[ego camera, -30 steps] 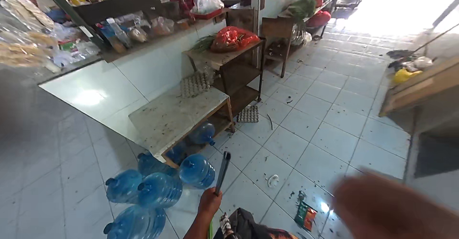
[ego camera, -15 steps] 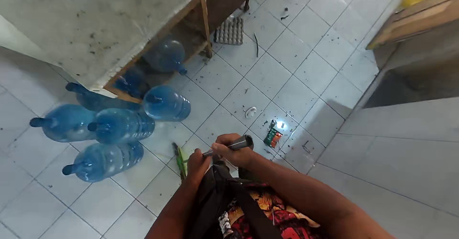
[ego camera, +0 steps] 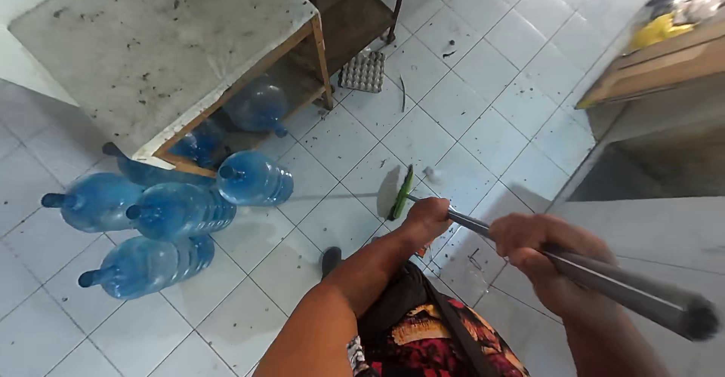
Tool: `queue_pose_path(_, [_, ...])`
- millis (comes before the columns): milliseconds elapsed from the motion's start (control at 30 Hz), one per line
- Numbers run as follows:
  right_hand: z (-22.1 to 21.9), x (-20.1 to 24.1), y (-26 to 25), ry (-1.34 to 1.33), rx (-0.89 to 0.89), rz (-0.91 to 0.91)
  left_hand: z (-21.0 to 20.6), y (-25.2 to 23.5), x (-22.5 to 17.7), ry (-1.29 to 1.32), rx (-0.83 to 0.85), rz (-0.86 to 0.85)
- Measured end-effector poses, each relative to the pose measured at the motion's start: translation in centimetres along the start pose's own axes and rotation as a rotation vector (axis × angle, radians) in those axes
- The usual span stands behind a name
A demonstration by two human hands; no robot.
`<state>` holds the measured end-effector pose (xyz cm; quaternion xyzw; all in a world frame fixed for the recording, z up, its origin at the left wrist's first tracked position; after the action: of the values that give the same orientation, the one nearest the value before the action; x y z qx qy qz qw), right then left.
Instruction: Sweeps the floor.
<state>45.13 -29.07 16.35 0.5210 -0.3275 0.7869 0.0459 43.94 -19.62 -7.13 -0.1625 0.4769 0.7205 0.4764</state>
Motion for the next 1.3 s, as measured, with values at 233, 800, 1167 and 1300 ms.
queue_pose_path(233, [3.1, -1.5, -2.5, -0.222, -0.241, 0.09, 8.4, -0.3, 4.3, -0.252, -0.116, 0.298])
queue_pose_path(800, [2.0, -24.5, -13.5, 0.038, -0.573, -0.358, 22.2, -23.1, 15.8, -0.285, -0.04, 0.409])
queue_pose_path(1167, [11.1, -8.7, -15.9, 0.142, -0.504, -0.104, 20.1, -21.4, -3.8, -0.46, 0.121, -0.165])
queue_pose_path(1300, [8.5, -14.3, -14.0, 0.073, -0.639, -0.235, 18.1, -20.0, 3.7, -0.593, 0.263, 0.056])
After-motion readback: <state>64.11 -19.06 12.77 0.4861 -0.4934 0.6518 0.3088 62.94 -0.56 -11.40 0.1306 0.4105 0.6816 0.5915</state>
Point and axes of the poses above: each hand's wrist, its own y-axis away from the middle knuckle, its own z-axis out of the back of the hand, x = y × z, the point moved 5 cm from there along -y, towards the middle knuckle, and after that the axes turned 15 degrees about z, right-handed, at the moved point
